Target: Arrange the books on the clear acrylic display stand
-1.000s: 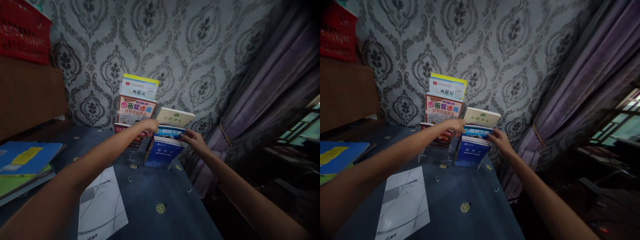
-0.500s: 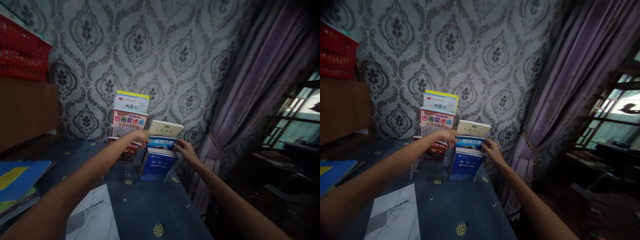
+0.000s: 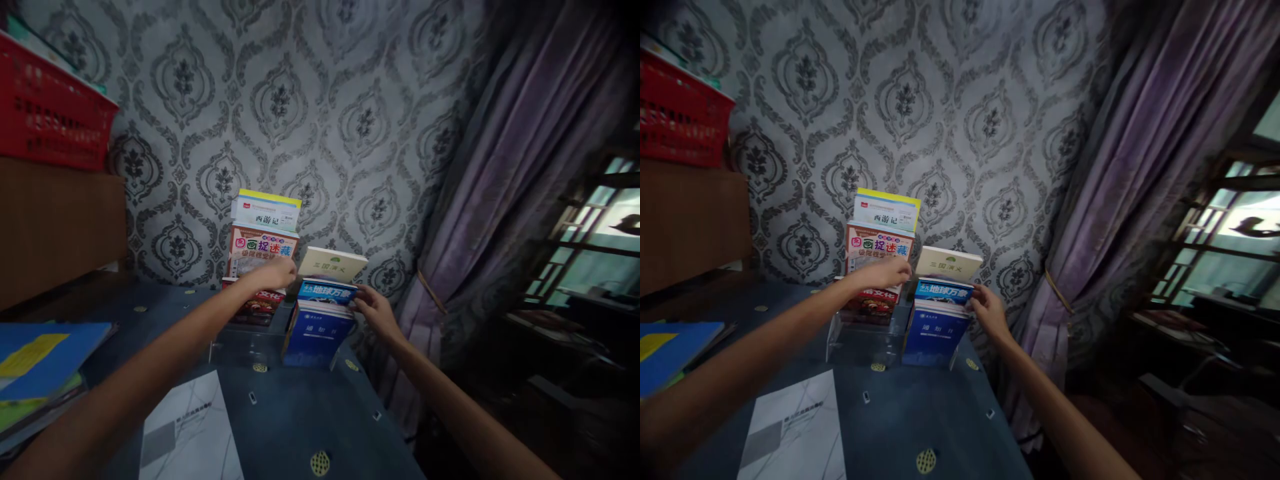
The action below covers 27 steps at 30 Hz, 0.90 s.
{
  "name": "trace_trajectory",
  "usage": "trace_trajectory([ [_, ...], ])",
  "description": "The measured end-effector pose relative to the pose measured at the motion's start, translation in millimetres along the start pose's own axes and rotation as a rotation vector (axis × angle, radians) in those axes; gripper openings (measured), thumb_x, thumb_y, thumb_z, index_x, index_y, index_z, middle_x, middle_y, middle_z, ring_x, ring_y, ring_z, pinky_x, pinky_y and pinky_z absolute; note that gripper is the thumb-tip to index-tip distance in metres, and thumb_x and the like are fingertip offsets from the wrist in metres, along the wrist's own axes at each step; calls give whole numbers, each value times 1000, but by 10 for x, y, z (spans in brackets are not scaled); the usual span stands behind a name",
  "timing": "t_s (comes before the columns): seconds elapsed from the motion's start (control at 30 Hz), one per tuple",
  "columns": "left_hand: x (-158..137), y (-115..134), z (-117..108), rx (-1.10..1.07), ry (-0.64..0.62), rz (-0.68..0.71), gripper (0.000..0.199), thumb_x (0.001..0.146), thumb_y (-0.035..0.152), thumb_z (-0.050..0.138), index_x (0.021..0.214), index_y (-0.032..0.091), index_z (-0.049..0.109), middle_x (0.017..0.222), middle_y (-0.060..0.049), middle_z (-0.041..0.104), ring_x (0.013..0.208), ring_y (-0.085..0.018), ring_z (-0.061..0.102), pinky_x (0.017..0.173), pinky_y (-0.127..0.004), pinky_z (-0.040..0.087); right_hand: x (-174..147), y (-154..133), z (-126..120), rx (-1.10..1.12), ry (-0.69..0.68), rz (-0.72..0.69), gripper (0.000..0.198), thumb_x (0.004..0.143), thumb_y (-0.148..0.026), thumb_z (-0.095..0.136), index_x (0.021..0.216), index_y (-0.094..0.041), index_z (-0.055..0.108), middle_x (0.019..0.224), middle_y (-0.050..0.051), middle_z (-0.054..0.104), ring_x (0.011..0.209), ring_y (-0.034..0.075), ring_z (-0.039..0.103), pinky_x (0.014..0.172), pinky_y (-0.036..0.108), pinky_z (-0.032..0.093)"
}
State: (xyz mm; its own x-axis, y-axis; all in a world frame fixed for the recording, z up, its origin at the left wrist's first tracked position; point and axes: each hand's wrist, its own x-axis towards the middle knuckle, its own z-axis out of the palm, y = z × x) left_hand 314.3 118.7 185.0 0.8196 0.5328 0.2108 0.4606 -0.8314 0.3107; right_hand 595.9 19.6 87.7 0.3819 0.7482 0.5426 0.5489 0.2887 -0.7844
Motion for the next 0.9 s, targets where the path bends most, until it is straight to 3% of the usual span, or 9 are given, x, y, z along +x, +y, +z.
trace_trajectory([
  [0.17,-769,-195,244,-131,502,45,30,95,22,41,101,19,70,104,-5,74,99,-19,66,91,-31,50,-429,-156,273,-314,317,-249,33,82,-33,54,111,-20,63,111,13,64,105,29,61,88,47,53],
  [0.27,-1295,-367,628,-186,672,-21,33,97,25,36,104,22,68,110,-6,73,106,-20,65,95,-33,51,-971,-288,664,-347,234,-434,22,92,-25,48,109,-24,62,106,10,64,103,26,61,92,45,51],
  [0.37,-1733,-638,1093,-227,610,-65,32,97,28,36,102,24,68,105,-6,73,103,-21,66,92,-34,53,-1521,-356,1159,-272,-119,-533,25,94,-14,43,107,-26,62,101,8,65,96,22,64,83,36,55],
  [0.43,-1957,-867,1382,-223,589,-110,31,97,28,37,100,24,68,103,-7,73,102,-21,67,90,-35,55,-1782,-342,1490,-227,-361,-527,28,94,-10,42,106,-26,63,103,7,66,98,20,65,83,34,56],
  [0.53,-2222,-1195,1673,-97,603,-186,30,96,23,38,100,21,67,107,-9,73,111,-22,65,98,-38,53,-1994,-246,1937,-200,-559,-535,26,95,-14,46,110,-25,64,112,7,67,108,21,64,92,37,56],
  [0.63,-2436,-1427,1727,123,553,-299,32,94,13,38,105,20,67,117,-10,71,124,-23,59,108,-42,47,-2102,-107,2327,-183,-560,-636,32,96,-19,49,126,-24,58,129,11,64,122,25,60,101,45,54],
  [0.73,-2580,-1588,1624,370,478,-467,36,90,6,43,115,18,65,131,-13,65,136,-25,49,116,-49,38,-2186,31,2641,-138,-521,-707,38,95,-18,50,131,-26,57,131,12,65,122,27,62,98,48,56],
  [0.9,-2680,-1684,1418,594,421,-728,43,92,10,42,133,11,56,149,-21,48,147,-33,33,117,-57,31,-2226,185,2813,-95,-521,-738,37,95,-22,51,129,-30,61,128,10,68,117,29,66,94,50,59],
])
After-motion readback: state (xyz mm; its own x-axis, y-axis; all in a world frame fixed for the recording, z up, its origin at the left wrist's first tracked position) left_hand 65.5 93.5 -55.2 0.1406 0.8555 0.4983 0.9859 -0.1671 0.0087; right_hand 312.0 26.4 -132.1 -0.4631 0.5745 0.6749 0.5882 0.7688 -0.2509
